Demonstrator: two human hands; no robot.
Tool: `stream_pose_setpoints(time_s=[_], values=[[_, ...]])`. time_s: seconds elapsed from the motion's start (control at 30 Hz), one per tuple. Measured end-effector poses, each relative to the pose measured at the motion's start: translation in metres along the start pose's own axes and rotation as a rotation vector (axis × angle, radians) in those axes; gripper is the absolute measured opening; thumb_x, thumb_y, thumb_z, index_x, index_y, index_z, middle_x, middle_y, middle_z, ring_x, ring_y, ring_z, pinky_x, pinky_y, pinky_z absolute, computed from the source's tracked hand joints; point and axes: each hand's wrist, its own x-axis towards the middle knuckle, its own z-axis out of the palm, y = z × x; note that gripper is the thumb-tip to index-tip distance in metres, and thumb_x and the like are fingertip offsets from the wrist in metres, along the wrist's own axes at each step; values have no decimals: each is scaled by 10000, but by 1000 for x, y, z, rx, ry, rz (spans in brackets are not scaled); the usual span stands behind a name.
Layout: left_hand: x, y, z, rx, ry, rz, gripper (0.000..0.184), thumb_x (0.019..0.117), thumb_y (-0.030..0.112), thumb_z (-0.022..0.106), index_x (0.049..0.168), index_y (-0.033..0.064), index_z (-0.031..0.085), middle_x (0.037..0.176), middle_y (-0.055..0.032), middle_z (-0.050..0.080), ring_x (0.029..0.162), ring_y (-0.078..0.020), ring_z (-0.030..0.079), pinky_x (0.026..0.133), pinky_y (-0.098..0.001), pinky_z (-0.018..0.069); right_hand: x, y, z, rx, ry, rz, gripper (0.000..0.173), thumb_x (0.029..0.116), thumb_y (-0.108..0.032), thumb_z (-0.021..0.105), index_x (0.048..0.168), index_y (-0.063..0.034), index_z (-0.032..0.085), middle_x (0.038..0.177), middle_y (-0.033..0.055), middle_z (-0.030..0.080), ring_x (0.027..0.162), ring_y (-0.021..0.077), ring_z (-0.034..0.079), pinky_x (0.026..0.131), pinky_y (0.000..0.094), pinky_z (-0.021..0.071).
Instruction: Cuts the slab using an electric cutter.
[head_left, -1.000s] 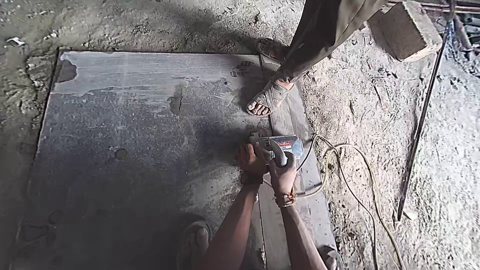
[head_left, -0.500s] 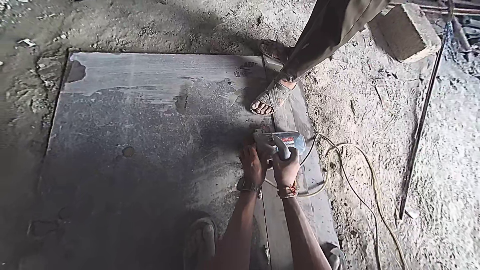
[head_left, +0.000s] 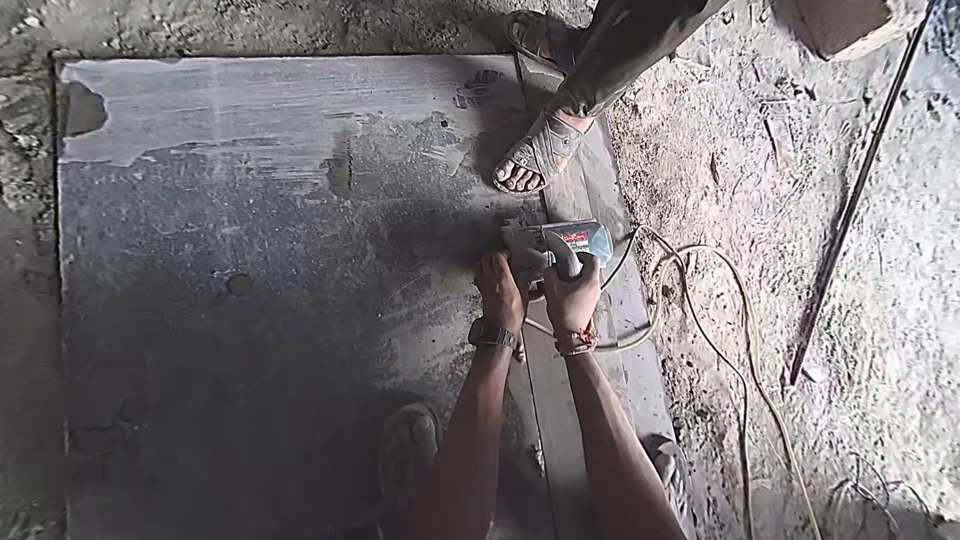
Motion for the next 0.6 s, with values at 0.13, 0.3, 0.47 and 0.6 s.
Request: stream_pose_setpoints(time_s=[0.13, 0.3, 0.47, 0.6], values=[[2, 1, 1, 25, 13, 15, 453, 880, 162, 793, 1220, -88, 629, 1212, -296, 631, 1172, -480, 587, 1038, -590, 446, 3, -1, 0, -1, -31, 12, 505, 821, -218, 817, 1252, -69, 600, 851, 150, 705, 801, 350, 693, 733, 565, 529], [9, 7, 0, 53, -10, -31, 450, 889, 164, 788, 1234, -80, 634, 1226, -294, 631, 1190, -478, 582, 1057, -582, 439, 6, -3, 2, 15, -8, -3, 502, 800, -228, 829, 1224, -67, 616, 838, 149, 705, 779, 348, 691, 707, 565, 529], [14, 8, 0, 51, 5, -29, 422, 881, 158, 796, 1202, -73, 646, 1193, -280, 644, 1170, -467, 590, 1056, -563, 441, 9, -4, 4, 19, 2, -22, 516, 800, -225, 828, 1230, -46, 606, 830, 150, 703, 768, 344, 694, 702, 561, 534], [18, 11, -1, 74, -1, -25, 426, 880, 163, 799, 1201, -71, 647, 1194, -282, 643, 1165, -461, 595, 1055, -566, 438, 11, -7, 6, 28, 9, -22, 509, 799, -226, 823, 1227, -52, 608, 825, 145, 703, 763, 339, 690, 697, 560, 529]])
